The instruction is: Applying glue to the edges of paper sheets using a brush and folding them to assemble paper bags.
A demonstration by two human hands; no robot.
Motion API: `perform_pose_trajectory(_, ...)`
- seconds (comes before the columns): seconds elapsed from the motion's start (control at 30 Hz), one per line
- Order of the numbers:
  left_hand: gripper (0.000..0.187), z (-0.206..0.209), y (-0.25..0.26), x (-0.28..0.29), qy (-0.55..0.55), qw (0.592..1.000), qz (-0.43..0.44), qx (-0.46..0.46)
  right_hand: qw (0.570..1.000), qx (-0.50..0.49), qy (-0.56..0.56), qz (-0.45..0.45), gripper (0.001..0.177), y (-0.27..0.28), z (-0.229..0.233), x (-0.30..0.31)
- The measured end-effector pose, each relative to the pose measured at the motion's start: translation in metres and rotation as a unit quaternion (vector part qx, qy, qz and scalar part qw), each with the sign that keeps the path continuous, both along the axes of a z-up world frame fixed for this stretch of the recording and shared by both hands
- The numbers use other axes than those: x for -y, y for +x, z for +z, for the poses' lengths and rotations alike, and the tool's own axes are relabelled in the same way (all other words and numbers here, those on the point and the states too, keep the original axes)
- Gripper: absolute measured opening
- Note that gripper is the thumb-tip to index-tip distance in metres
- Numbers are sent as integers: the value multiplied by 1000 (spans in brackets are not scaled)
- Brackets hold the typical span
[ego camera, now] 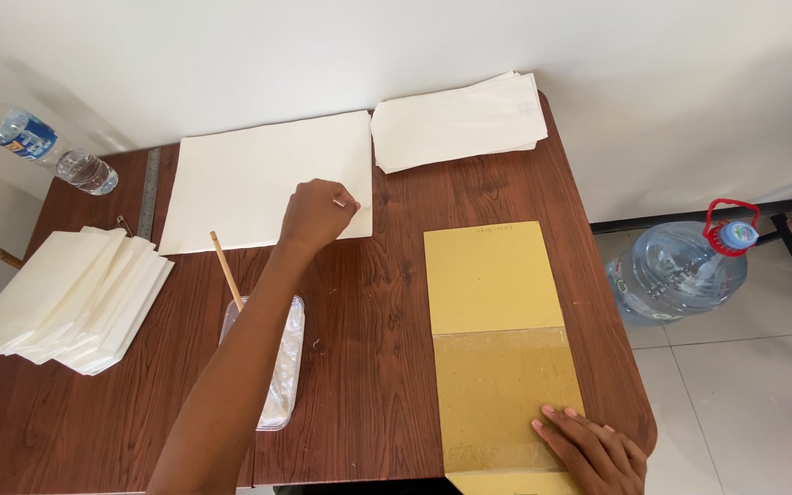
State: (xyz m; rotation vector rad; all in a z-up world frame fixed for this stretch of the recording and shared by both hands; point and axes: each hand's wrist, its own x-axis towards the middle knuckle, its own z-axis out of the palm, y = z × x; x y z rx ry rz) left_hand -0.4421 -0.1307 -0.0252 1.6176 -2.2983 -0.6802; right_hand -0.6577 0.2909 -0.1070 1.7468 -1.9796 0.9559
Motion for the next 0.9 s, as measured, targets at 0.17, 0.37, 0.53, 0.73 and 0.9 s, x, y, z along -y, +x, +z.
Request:
perform_pose_trajectory(0.17, 20, 6, 6, 10, 123, 988, 64, -60, 1000, 14, 10, -11, 89, 3, 4, 0)
perform_pose_trajectory(0.37, 24, 12, 14, 5, 165, 977, 67, -116, 1000, 9, 5, 14, 88, 0, 5, 0)
perform_pose_trajectory(0.53, 29, 32, 9, -10, 164, 971, 105, -141, 999, 31, 28, 3, 90, 5, 13, -1)
perform_pose_trajectory(0.73, 49, 40, 10, -1, 191, 956, 154, -162, 1000, 8, 19, 18, 88, -4, 4, -2)
perform_pose_trajectory(0.9, 35, 51, 15, -7, 199, 951, 119, -205, 999, 16, 14, 26, 89, -2, 8, 0)
